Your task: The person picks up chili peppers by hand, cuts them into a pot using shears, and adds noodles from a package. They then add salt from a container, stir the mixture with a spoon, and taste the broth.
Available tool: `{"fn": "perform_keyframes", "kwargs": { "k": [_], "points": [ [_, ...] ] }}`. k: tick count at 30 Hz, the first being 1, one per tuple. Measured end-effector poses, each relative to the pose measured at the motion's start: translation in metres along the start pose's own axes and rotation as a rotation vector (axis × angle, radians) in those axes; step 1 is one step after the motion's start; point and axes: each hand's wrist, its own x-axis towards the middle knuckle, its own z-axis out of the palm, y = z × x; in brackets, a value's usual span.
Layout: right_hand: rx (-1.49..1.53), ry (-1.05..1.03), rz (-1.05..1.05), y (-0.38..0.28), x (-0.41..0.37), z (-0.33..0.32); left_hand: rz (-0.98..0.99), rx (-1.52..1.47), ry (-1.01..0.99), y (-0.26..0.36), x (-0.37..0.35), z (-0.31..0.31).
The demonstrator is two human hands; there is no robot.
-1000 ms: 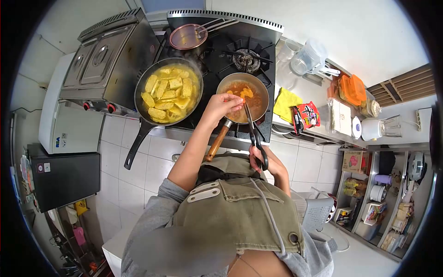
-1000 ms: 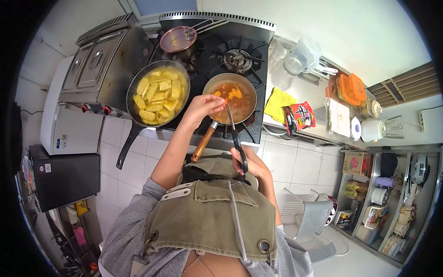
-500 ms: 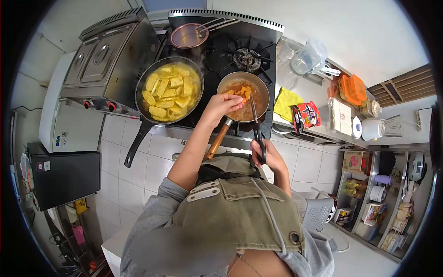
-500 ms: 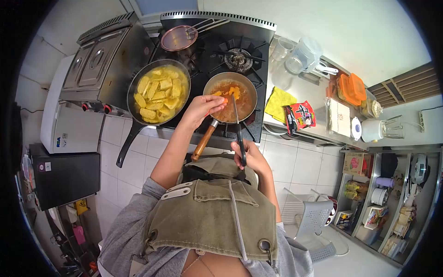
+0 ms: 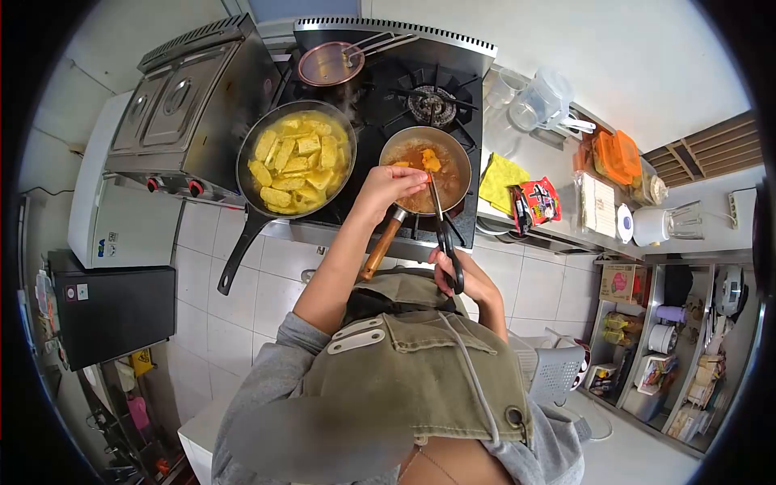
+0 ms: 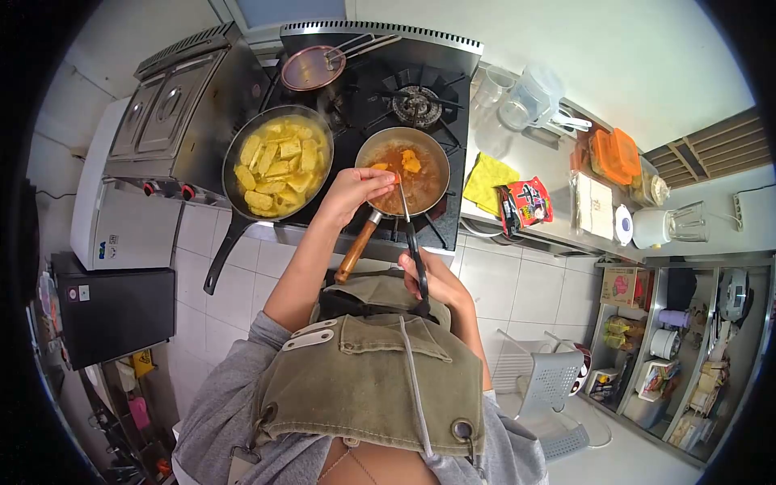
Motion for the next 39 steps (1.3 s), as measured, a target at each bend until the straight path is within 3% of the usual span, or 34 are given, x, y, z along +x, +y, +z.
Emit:
{"fn": "perform_keyframes", "kwargs": {
  "k": [27,30,39],
  "points": [
    [-0.063,0.049,0.059,0.002,0.011,-0.002,0.017,0.089,0.015,0.001,0.005,-0.006],
    [0.107,0.049,0.041,0.005,0.007,-0.002,0.028,0.073,0.035,0.000,0.005,-0.007],
    [-0.003,0.014,0.039,0.003,0.002,0.000,0.011,0.047,0.029,0.000,0.003,0.000]
  ]
}}
